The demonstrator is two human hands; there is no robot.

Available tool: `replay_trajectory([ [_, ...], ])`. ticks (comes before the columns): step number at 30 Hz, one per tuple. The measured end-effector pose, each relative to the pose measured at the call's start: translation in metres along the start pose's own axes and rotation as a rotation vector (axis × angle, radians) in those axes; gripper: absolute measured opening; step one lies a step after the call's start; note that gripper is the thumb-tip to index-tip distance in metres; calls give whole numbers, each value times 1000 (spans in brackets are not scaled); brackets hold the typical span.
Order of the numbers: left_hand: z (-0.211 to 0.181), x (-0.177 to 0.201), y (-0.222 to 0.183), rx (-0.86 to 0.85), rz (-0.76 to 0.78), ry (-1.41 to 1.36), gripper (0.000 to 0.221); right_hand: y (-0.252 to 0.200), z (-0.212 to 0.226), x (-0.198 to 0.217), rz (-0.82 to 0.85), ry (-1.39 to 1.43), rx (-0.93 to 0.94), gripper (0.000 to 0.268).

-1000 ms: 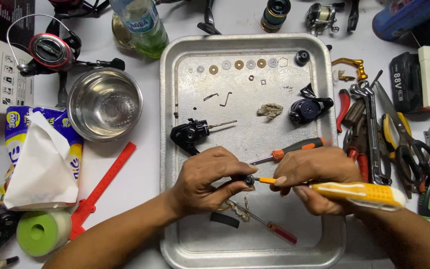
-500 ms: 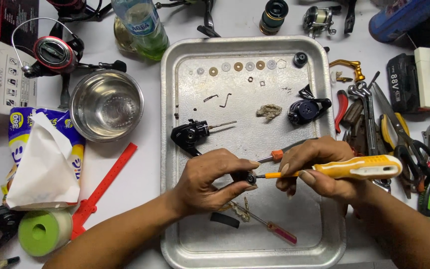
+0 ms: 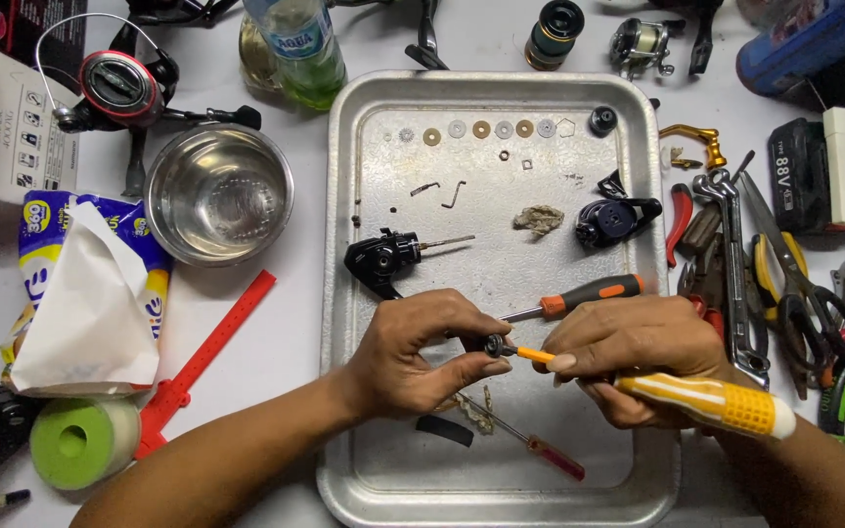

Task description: Disassembling and maintaining a fishing reel by removing small internal components with a screwdriver on a parts tray.

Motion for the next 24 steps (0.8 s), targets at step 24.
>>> replay_trajectory([
  [24,13,0,-3,128,-19,-64,21,-3,7,-7,35,-282,39,16],
])
Point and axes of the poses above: each hand's wrist, its own y-axis towards the middle knuckle, its own x-axis out of the back of the hand, z = x × y, the point moved 10 cm from there along y, towards the middle knuckle, and after that the axes turned 9 degrees about z, right-handed, at the moved point
